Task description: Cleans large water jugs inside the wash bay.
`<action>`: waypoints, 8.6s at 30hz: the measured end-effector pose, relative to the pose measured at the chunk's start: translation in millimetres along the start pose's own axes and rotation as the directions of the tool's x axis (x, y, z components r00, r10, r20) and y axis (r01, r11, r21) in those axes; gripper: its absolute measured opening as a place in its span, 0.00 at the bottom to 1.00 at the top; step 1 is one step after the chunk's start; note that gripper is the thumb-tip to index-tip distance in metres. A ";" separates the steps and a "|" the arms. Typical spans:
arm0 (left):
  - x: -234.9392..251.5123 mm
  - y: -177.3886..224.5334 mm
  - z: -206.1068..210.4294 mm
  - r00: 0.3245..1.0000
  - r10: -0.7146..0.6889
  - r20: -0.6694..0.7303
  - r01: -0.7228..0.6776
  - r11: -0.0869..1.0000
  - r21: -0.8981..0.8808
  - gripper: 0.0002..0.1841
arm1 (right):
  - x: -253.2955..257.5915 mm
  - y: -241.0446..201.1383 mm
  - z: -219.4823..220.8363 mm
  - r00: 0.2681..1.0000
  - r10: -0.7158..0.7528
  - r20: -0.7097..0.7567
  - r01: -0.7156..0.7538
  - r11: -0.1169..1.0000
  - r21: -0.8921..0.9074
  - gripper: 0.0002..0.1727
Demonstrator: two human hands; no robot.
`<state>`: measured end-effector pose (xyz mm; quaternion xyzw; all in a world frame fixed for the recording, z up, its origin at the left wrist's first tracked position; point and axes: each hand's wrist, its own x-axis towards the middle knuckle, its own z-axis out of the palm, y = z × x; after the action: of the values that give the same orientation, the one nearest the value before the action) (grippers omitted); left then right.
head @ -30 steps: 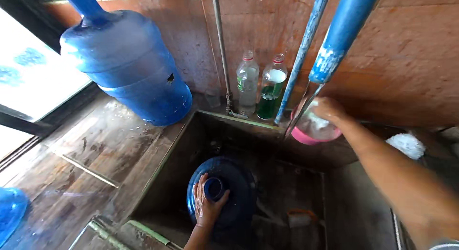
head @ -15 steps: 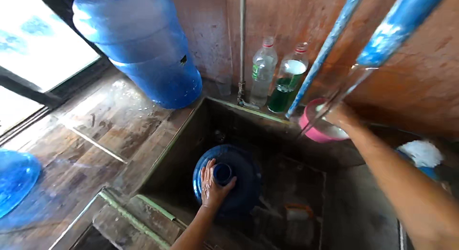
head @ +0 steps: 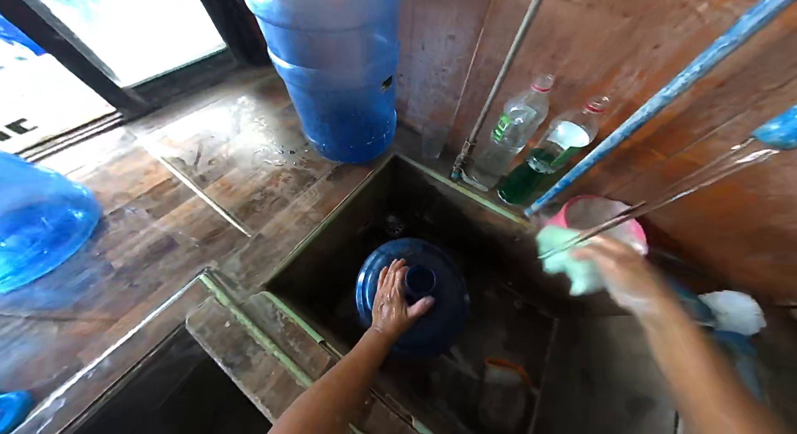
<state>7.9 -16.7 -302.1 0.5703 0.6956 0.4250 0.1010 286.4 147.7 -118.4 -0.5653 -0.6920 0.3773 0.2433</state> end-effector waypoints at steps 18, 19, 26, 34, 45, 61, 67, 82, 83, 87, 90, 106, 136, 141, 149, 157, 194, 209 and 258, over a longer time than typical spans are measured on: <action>58.2 40.1 -38.4 0.763 -0.450 0.463 0.606 0.252 -0.754 0.42 | -50.9 -41.5 245.8 0.635 -0.749 -0.189 0.583 0.625 -0.519 0.10; 57.1 40.0 -38.0 0.770 -0.450 0.453 0.596 0.250 -0.763 0.42 | -49.8 -47.0 244.5 0.671 -0.719 -0.184 0.563 0.655 -0.505 0.10; 62.8 72.3 -47.2 0.870 -0.391 0.301 0.492 0.738 -0.462 0.22 | -79.6 -31.4 209.2 0.920 -0.259 -0.294 0.285 0.957 0.050 0.17; 68.1 64.5 -16.1 0.989 0.082 0.125 -0.065 0.989 -0.133 0.09 | -29.8 39.3 248.4 0.967 -0.244 -0.078 0.224 0.953 -0.206 0.25; 80.8 69.1 -56.8 0.811 -0.126 0.571 0.024 0.983 0.183 0.18 | -99.8 48.4 270.0 0.856 -0.387 -0.343 0.349 0.922 -0.171 0.15; 47.2 44.1 -52.0 0.893 0.249 0.375 -0.256 0.966 -0.030 0.10 | -94.2 43.5 251.2 0.927 -0.206 -0.312 0.200 0.978 -0.052 0.22; 48.4 19.4 -59.0 0.729 0.558 0.397 -0.436 0.825 -0.360 0.11 | -52.9 52.6 238.8 0.908 -0.306 -0.285 0.268 0.949 -0.165 0.20; 67.2 -15.2 -89.9 0.585 0.165 0.794 0.203 0.918 -0.340 0.43 | -106.1 43.7 261.8 0.928 -0.332 -0.172 0.319 0.943 -0.098 0.19; 55.7 -16.8 -89.3 0.678 0.095 0.729 0.267 0.892 -0.364 0.44 | -135.8 51.1 267.8 0.907 -0.359 -0.220 0.343 0.933 -0.111 0.17; 9.5 -0.4 -43.2 0.957 -0.124 0.262 0.251 0.806 -0.536 0.39 | -136.9 45.9 265.1 0.929 -0.214 -0.303 0.215 0.976 -0.031 0.13; 24.2 14.6 -45.3 0.819 0.153 0.552 0.172 0.854 -0.491 0.37 | -42.9 34.5 232.2 0.980 0.008 -0.198 -0.005 1.000 0.013 0.19; 60.1 -14.8 -61.3 0.736 0.120 0.666 0.179 0.915 -0.362 0.41 | -21.1 33.6 249.0 0.967 -0.174 -0.184 0.160 0.983 -0.090 0.16; 134.3 -103.0 42.4 0.611 -0.594 0.523 0.772 0.301 -0.559 0.19 | 17.5 57.4 243.4 0.979 -0.022 -0.200 -0.016 0.982 -0.189 0.20; 136.6 -151.0 36.9 0.581 -0.580 0.571 0.799 0.274 -0.535 0.16 | -24.6 193.1 204.5 0.744 0.668 0.011 -0.612 0.687 -0.391 0.27; 159.3 -102.3 79.1 0.674 -0.317 0.667 0.737 0.334 -0.587 0.17 | 20.5 88.6 227.7 0.925 -0.144 -0.352 0.043 0.959 -0.278 0.19; 160.7 -125.9 68.3 0.536 -0.767 0.354 0.806 0.340 -0.484 0.40 | -34.5 142.6 248.4 0.961 0.219 -0.167 -0.203 0.973 0.111 0.22; 171.1 -149.7 92.6 0.539 -0.731 0.419 0.795 0.276 -0.541 0.32 | -24.5 220.2 202.3 0.649 0.738 0.185 -0.726 0.673 -0.141 0.31; 178.3 -172.1 83.0 0.651 -0.367 0.664 0.756 0.235 -0.611 0.14 | 14.0 201.9 231.6 0.791 0.603 0.099 -0.586 0.795 -0.157 0.24; 158.8 -111.5 58.6 0.653 -0.501 0.568 0.752 0.341 -0.564 0.17 | -20.0 74.6 269.9 0.887 -0.405 -0.222 0.371 0.911 -0.177 0.24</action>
<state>-86.6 152.1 -362.5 0.2091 0.5876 0.5116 0.5909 129.8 67.4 -337.2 -0.4735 -0.7773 0.1998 0.3629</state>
